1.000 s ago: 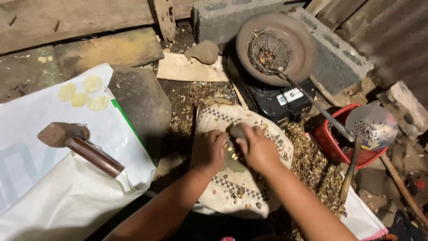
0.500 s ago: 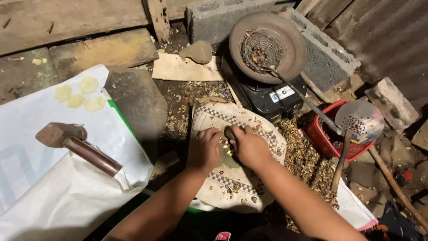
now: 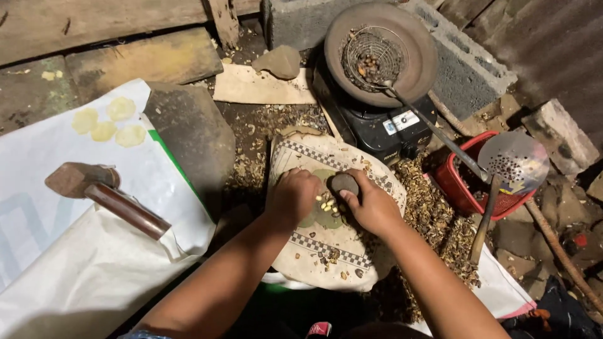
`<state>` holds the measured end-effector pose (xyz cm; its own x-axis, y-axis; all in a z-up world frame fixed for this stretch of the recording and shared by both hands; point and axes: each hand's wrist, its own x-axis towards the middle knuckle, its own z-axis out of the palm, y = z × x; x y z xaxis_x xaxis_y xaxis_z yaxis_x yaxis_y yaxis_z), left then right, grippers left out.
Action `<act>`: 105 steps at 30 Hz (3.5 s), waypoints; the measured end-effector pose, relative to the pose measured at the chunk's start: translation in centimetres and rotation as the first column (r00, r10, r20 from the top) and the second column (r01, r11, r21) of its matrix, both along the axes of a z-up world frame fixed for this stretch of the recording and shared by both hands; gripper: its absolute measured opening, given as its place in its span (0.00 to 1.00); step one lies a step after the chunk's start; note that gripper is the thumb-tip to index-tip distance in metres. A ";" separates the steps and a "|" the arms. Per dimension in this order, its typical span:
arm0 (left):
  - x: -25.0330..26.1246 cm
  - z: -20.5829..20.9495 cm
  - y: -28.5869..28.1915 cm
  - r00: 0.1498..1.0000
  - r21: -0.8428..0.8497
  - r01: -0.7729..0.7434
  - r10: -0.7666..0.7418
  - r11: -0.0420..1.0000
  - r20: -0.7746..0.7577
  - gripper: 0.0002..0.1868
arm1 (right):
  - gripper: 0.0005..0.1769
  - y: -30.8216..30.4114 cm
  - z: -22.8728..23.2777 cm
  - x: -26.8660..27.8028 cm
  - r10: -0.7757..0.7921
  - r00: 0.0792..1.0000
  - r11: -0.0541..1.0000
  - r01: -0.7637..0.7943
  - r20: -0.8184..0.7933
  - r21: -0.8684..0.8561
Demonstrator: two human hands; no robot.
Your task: The person uses a stone to crush small pieces of cassava on a patterned cloth. They then use a hammer to flatten the cassava pieces on a white sheet. The person also stirs cassava chips in a frying basket over a portable gas stove.
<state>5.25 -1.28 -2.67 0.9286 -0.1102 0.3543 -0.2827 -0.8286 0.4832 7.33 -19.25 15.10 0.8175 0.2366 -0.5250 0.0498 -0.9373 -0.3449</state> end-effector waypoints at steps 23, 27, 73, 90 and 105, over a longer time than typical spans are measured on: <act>-1.1 2.2 1.1 0.997 -0.075 -0.045 0.040 0.996 -0.068 0.09 | 0.27 1.8 0.8 1.1 0.203 0.978 0.968 -0.192 0.054 -0.160; -1.1 2.9 1.6 0.997 -0.158 -0.049 0.040 0.986 -0.059 0.19 | 0.27 2.8 1.1 3.2 0.345 0.938 0.931 -0.338 0.035 -0.136; -5.3 4.4 -4.7 0.991 0.326 0.059 -0.095 0.943 0.094 0.13 | 0.37 -5.6 -7.6 3.0 0.246 0.871 0.954 -0.295 0.426 0.051; 3.8 -4.1 -4.1 0.973 -0.032 -0.201 0.203 0.979 0.111 0.08 | 0.31 -6.1 -5.6 1.1 -0.013 0.989 0.999 0.008 0.147 0.035; 2.9 -3.6 -2.4 0.951 -0.100 -0.242 0.257 0.965 0.175 0.25 | 0.28 -1.1 -5.5 4.3 0.123 0.984 0.990 -0.130 0.132 0.046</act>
<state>8.13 -3.69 -6.27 0.8404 0.1505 0.5206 -0.1621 -0.8469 0.5064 11.60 -20.38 9.56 0.8393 0.3675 -0.4007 0.2138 -0.9007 -0.3782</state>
